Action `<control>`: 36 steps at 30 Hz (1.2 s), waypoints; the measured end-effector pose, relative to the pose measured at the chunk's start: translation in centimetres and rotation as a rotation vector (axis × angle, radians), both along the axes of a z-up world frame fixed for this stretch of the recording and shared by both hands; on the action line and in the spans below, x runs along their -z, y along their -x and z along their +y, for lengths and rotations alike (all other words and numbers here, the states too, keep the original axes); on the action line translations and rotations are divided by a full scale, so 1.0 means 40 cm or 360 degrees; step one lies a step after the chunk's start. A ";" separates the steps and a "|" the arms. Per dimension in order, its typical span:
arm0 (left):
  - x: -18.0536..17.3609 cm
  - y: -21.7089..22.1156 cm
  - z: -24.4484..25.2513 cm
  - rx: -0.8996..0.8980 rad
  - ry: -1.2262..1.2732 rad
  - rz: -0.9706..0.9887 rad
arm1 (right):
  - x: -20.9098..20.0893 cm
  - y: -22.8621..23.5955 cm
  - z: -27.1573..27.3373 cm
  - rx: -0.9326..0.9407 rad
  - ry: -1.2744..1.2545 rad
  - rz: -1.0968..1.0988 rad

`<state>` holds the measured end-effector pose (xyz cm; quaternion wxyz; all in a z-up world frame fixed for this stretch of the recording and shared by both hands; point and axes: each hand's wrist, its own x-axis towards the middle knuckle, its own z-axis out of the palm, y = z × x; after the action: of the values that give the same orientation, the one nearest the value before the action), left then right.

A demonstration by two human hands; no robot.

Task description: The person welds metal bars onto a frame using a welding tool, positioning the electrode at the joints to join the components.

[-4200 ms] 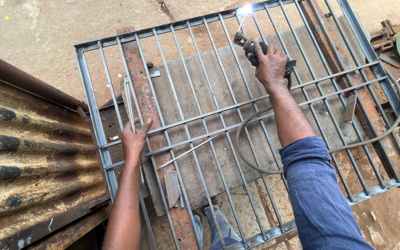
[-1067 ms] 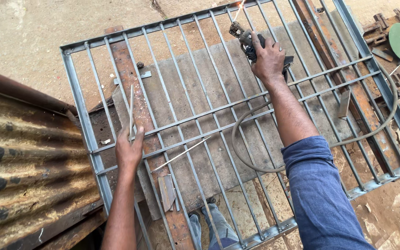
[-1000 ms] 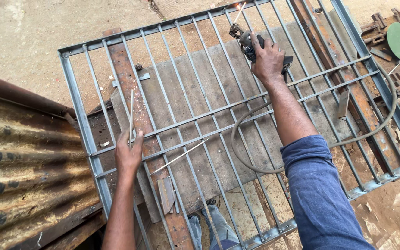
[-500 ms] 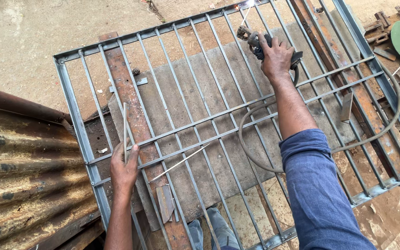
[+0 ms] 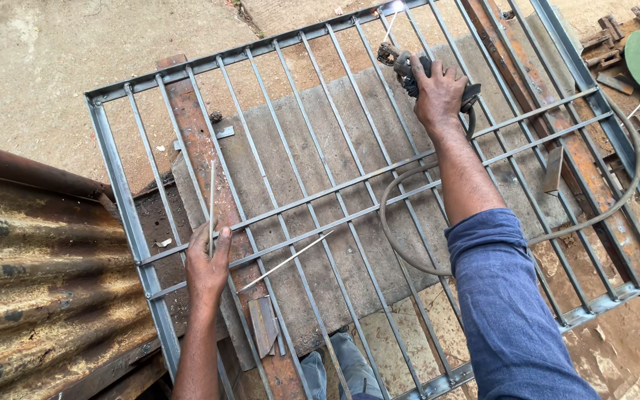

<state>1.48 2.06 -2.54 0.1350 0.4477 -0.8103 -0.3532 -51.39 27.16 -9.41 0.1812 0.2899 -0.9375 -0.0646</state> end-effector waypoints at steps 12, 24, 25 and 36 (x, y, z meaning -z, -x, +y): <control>0.021 0.002 0.011 0.0007 -0.0021 -0.0033 | -0.025 -0.013 -0.002 0.0081 0.0011 -0.0157; 0.017 -0.014 0.015 0.0004 -0.0034 -0.0009 | -0.035 -0.014 -0.008 0.0072 0.0024 -0.0141; 0.020 -0.014 0.015 0.0003 -0.0035 -0.0008 | -0.036 -0.013 -0.007 0.0071 0.0023 -0.0140; 0.020 -0.014 0.018 -0.0022 -0.0066 -0.0045 | -0.068 -0.025 -0.013 0.0094 0.0009 -0.0255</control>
<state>2.06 2.78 -3.34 0.1167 0.4609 -0.8015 -0.3628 -50.37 26.62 -6.69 0.1044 0.2657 -0.9574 -0.0440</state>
